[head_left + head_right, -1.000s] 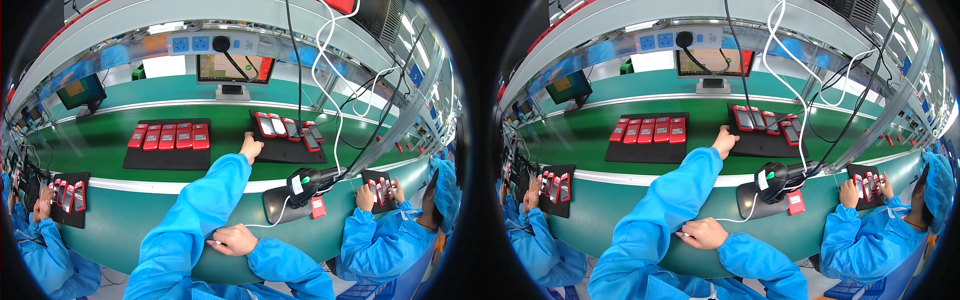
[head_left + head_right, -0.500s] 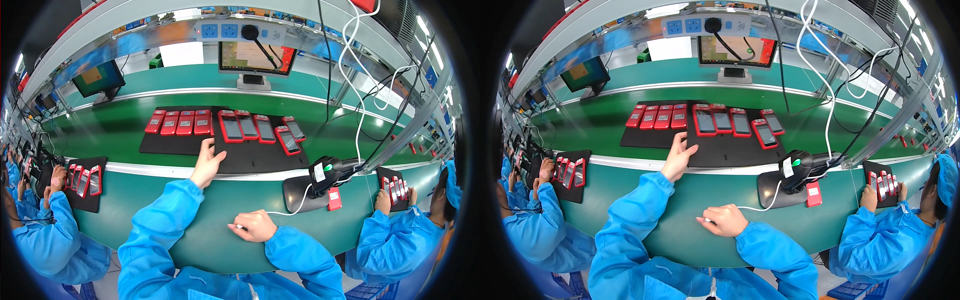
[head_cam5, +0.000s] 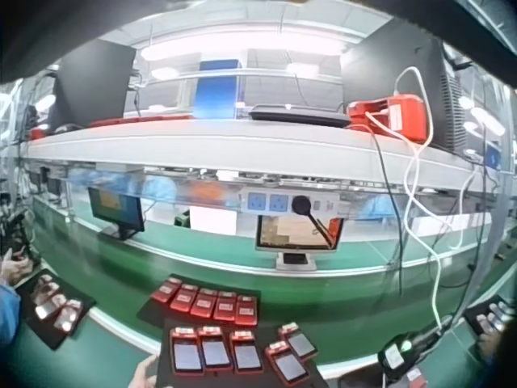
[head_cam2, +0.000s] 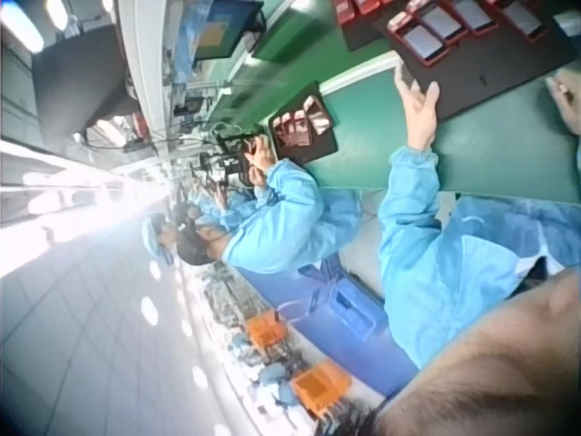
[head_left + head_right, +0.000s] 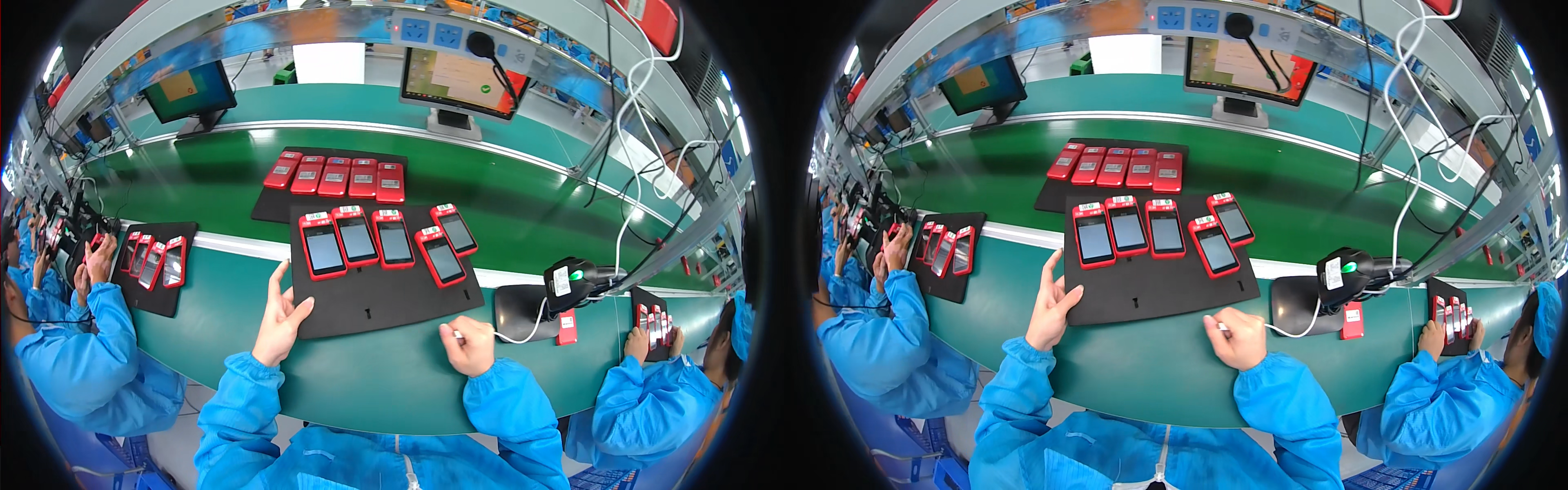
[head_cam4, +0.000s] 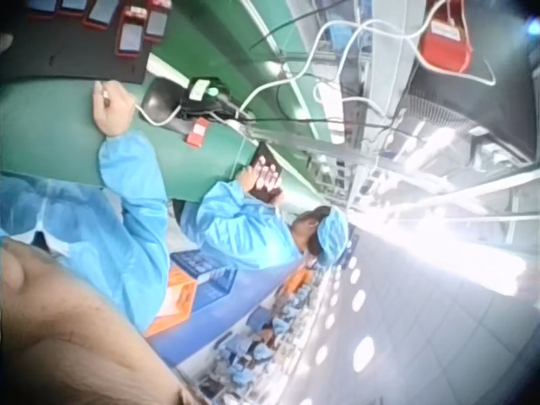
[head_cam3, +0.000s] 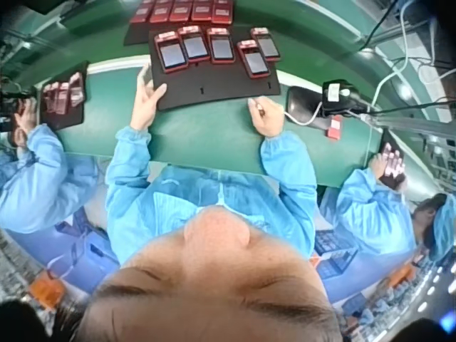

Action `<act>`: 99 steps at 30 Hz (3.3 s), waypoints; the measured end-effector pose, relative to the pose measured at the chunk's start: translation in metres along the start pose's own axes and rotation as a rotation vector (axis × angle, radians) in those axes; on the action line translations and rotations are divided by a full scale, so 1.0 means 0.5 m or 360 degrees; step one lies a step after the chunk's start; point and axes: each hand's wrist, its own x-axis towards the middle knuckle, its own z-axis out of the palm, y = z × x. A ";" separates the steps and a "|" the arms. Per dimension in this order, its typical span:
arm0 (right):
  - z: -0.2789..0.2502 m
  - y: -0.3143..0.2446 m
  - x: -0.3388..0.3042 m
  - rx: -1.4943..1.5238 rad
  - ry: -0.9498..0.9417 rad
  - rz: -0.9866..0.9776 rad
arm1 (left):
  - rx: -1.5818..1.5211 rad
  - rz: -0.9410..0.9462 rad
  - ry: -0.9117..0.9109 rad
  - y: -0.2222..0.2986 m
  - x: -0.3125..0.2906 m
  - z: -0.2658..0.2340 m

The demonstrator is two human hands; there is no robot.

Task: The person tests handheld electronic devices by plugging a cable into each device by hand, turning it over, unplugging the cable, and arranging the devices on a mat.

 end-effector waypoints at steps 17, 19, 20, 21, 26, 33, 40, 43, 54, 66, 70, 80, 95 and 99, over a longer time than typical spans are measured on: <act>0.009 0.014 0.011 0.0040 0.0152 0.0325 | 0.0196 -0.0490 -0.0329 0.108 -0.088 -0.268; 0.010 0.017 0.008 0.0017 0.0111 0.0319 | 0.0291 -0.0578 -0.0441 0.127 -0.096 -0.288; 0.013 0.016 0.008 0.0003 0.0083 0.0306 | 0.0346 -0.0644 -0.0405 0.147 -0.101 -0.288; 0.015 0.015 0.007 -0.0010 0.0055 0.0292 | 0.0344 -0.0643 -0.0402 0.152 -0.096 -0.300; 0.022 0.009 0.005 0.0029 0.0046 0.0323 | 0.1939 -0.0049 -0.0331 0.183 -0.076 -0.263; 0.021 -0.001 0.005 0.0068 -0.0017 0.0306 | 0.2038 0.0171 -0.0435 0.130 -0.032 -0.157; 0.026 -0.007 -0.002 -0.0030 -0.0121 0.0304 | 0.1948 0.0136 0.0023 0.089 -0.019 -0.170; 0.027 -0.010 0.000 -0.0107 -0.0170 0.0277 | 0.1960 -0.0021 0.0125 0.091 -0.014 -0.173; 0.032 -0.019 0.015 0.0168 -0.0072 0.0139 | 0.1047 0.0385 0.0305 0.094 0.054 -0.179; 0.030 -0.028 0.007 0.0049 -0.0028 -0.0220 | -0.0153 0.0032 -0.0199 -0.017 0.074 0.196; 0.022 -0.027 0.019 0.0064 0.0095 -0.0240 | -0.0309 0.0038 -0.0027 -0.070 0.069 0.230; 0.017 -0.034 0.008 0.0109 0.0121 -0.0182 | -0.0159 0.0238 -0.0019 -0.113 0.031 0.239; 0.021 -0.034 -0.002 0.0056 0.0076 -0.0215 | 0.0048 0.0354 -0.0108 -0.091 0.010 0.256; 0.018 -0.032 -0.005 0.0047 0.0063 -0.0209 | 0.0013 0.0302 -0.0104 -0.084 0.017 0.256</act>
